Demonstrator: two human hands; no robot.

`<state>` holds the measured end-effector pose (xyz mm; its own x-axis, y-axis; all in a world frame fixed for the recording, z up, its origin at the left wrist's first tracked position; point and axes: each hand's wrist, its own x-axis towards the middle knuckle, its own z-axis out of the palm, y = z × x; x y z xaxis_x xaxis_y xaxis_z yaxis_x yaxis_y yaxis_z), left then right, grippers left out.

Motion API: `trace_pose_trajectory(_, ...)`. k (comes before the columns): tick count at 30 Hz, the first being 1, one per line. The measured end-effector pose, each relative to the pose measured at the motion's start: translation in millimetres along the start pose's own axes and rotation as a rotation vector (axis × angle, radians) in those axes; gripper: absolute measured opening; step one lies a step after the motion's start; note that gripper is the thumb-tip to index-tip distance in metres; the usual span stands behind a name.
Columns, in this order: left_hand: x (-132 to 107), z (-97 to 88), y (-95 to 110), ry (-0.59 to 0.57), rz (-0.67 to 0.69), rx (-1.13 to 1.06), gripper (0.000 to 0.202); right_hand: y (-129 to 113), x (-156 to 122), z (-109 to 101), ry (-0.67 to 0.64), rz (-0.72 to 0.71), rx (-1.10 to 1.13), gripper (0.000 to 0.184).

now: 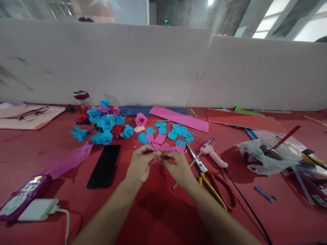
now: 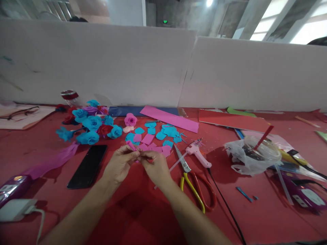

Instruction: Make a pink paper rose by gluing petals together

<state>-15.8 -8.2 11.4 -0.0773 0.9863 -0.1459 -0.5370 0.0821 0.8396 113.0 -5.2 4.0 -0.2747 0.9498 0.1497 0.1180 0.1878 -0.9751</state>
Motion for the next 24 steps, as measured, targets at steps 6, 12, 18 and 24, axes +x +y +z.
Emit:
trace_pose_trajectory(6,-0.4,1.1,-0.9,0.009,0.036,0.084,0.016,1.3,-0.2,0.8,0.014,0.012,0.023,0.019)
trace_pose_trajectory(12,0.3,-2.0,-3.7,-0.033,0.108,0.158,0.015,2.9,1.5,1.1,0.006,-0.003,0.018,0.021)
trace_pose_trajectory(18,-1.0,-1.0,-3.0,-0.052,0.069,0.063,0.021,3.5,0.2,2.6,-0.004,-0.021,-0.058,0.021)
trace_pose_trajectory(24,1.1,-4.1,-0.2,-0.119,0.033,0.118,0.012,3.1,-0.3,2.1,0.023,-0.019,-0.078,0.021)
